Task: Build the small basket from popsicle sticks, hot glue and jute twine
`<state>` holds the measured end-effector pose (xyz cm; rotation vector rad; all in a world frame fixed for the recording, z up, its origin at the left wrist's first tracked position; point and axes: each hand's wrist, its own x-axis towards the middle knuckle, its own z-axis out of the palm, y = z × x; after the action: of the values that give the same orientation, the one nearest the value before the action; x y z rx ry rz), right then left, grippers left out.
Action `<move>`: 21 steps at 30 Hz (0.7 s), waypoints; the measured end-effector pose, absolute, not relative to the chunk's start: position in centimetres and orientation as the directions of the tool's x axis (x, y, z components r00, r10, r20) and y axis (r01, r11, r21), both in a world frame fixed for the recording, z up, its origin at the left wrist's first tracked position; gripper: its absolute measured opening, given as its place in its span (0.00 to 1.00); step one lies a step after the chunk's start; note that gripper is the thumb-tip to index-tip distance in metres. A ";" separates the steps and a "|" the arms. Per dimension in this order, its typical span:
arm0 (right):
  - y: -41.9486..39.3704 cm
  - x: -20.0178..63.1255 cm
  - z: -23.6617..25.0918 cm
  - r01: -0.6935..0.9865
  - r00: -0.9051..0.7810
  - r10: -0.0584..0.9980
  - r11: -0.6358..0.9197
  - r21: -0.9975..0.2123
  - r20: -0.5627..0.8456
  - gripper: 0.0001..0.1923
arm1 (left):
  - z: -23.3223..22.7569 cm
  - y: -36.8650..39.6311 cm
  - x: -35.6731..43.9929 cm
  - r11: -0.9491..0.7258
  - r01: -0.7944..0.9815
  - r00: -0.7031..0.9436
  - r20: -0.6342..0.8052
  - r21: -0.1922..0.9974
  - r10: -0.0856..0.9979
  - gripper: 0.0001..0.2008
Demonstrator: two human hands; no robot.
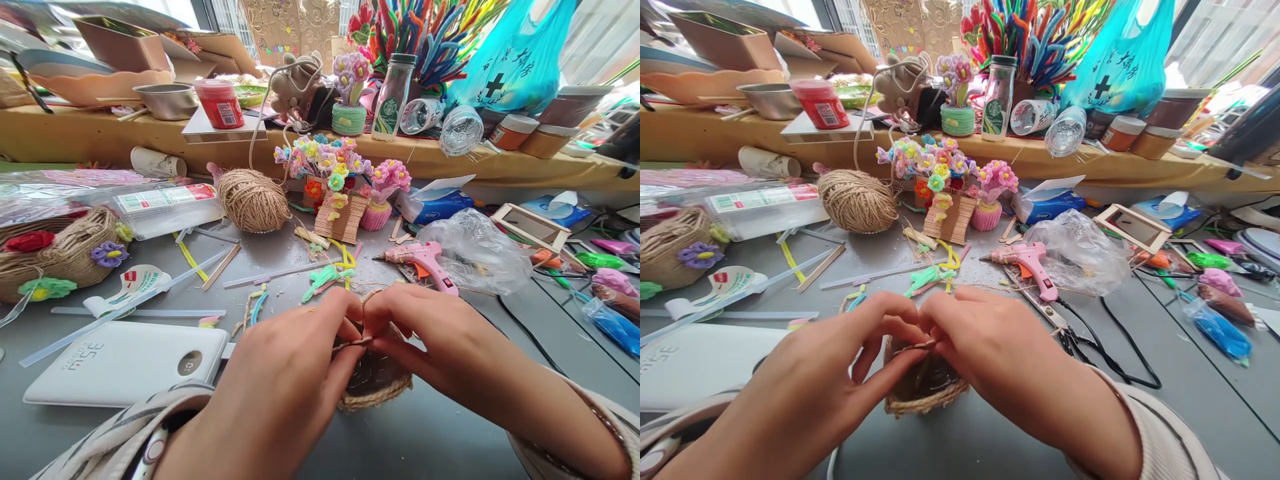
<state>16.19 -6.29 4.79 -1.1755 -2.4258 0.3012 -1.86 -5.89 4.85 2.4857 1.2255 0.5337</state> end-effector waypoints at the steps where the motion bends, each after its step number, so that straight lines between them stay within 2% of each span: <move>1: -6.3 16.2 4.8 0.692 -0.551 0.784 0.621 -0.368 0.286 0.03 | 4.8 -5.9 -1.8 -0.583 0.681 0.563 0.193 0.443 0.804 0.06; 9: -6.3 16.2 4.9 0.693 -0.543 0.779 0.627 -0.356 0.314 0.03 | 4.7 -5.8 -1.6 -0.582 0.654 0.547 0.228 0.484 0.805 0.07; 21: -6.2 16.1 4.9 0.673 -0.548 0.760 0.648 -0.357 0.349 0.04 | 4.6 -5.9 -1.5 -0.589 0.674 0.545 0.237 0.446 0.804 0.05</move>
<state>16.11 -6.24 4.87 -1.1193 -2.3920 0.2479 -1.51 -5.94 4.56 2.4827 1.2244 0.6093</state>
